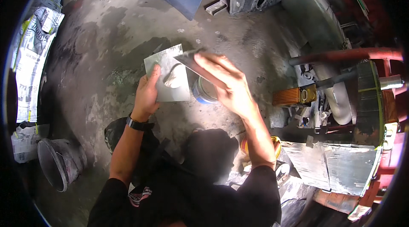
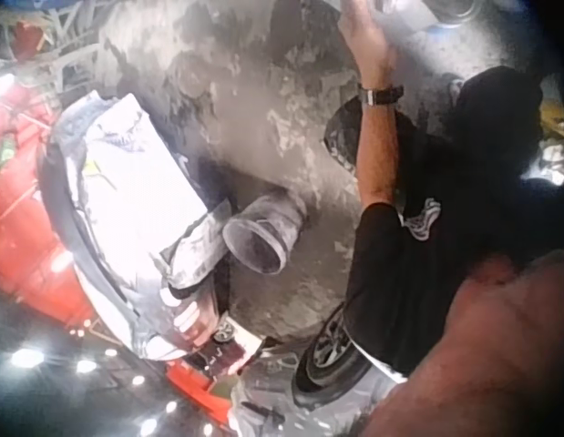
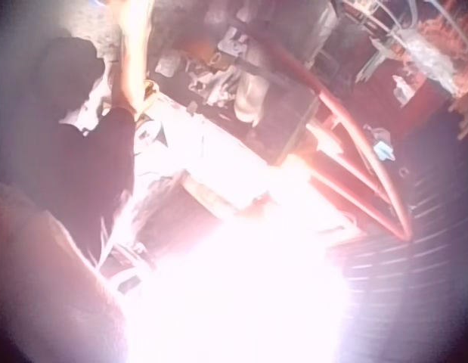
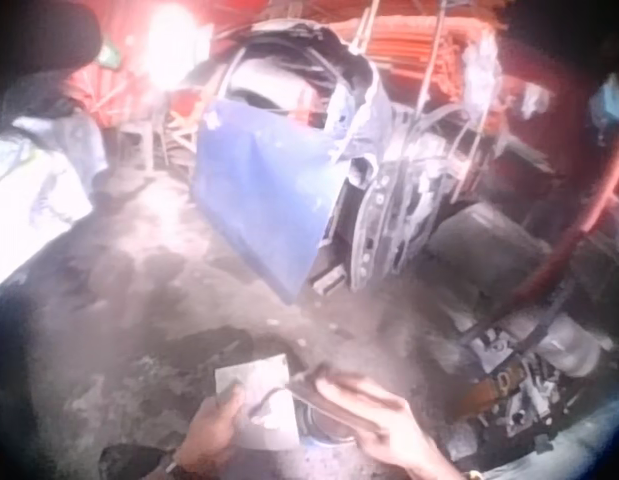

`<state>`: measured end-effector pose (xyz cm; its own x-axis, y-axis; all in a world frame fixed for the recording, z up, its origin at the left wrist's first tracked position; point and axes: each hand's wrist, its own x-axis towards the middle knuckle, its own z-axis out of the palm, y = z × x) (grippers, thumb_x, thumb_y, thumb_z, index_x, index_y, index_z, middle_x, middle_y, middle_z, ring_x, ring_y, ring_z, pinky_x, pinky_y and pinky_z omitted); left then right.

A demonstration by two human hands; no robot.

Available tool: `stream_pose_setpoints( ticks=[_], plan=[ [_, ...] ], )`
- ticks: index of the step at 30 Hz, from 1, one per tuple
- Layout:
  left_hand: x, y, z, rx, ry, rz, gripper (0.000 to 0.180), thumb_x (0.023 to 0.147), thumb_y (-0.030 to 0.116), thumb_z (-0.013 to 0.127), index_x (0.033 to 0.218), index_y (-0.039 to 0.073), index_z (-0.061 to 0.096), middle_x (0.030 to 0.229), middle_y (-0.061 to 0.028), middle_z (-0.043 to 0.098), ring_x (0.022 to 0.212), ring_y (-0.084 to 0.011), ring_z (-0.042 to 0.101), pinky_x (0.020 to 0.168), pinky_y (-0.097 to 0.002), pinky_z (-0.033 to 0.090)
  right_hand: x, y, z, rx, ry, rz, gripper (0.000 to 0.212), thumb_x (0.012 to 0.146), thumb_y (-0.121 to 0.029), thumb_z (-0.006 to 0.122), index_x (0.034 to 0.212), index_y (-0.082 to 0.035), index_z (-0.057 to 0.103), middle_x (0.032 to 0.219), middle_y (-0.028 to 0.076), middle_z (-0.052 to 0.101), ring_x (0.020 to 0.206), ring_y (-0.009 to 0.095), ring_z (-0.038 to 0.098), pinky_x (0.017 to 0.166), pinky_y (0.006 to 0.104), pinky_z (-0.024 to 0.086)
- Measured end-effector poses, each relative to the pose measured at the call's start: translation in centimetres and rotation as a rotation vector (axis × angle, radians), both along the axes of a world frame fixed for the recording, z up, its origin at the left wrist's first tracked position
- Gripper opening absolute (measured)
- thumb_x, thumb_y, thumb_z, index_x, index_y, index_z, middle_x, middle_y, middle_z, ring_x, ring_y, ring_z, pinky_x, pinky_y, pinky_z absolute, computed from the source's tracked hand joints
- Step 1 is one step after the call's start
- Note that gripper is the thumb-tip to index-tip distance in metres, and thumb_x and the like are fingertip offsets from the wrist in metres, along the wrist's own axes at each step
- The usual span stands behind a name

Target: The person sands the front bumper of a car using sandpaper. They dip the sandpaper into a bucket of water and continue sanding the surface to smooth it out.

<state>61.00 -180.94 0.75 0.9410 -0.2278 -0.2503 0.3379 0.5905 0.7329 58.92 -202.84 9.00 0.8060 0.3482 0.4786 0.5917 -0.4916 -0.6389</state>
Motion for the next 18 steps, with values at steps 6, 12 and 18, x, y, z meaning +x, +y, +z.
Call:
stream_pose_setpoints(
  ticks=[6, 12, 18],
  plan=[
    [-0.5, -0.1, -1.4, 0.554, -0.317, 0.111, 0.052, 0.104, 0.036, 0.052, 0.065, 0.002, 0.059, 0.059, 0.0092, 0.045, 0.058, -0.001, 0.036, 0.049, -0.0248, 0.028, 1.5, 0.8, -3.4, -0.709, -0.293, 0.002, 0.047, 0.083, -0.015, 0.06, 0.13, -0.014, 0.062, 0.134, 0.005, 0.058, 0.123, 0.028, 0.056, 0.106, 0.0452, 0.043],
    [-0.8, -0.3, -1.9, 0.569, -0.245, 0.119, 0.05, 0.103, 0.042, 0.052, 0.083, -0.001, 0.067, 0.069, 0.0063, 0.054, 0.063, -0.0028, 0.041, 0.054, -0.0249, 0.034, -0.9, 1.9, -5.8, -0.612, -0.172, 0.097, 0.051, 0.078, -0.01, 0.066, 0.128, -0.018, 0.063, 0.13, 0.004, 0.058, 0.121, 0.028, 0.056, 0.106, 0.0469, 0.042],
    [1.3, 1.2, -2.7, 0.378, -0.114, 0.199, 0.046, 0.103, 0.041, 0.053, 0.108, -0.003, 0.066, 0.093, -0.0069, 0.069, 0.08, -0.0136, 0.064, 0.071, -0.0296, 0.052, -2.2, 1.2, -6.6, -0.689, -0.046, 0.169, 0.058, 0.078, -0.011, 0.067, 0.135, -0.022, 0.061, 0.138, 0.001, 0.057, 0.131, 0.029, 0.05, 0.115, 0.0499, 0.034]
  ],
)
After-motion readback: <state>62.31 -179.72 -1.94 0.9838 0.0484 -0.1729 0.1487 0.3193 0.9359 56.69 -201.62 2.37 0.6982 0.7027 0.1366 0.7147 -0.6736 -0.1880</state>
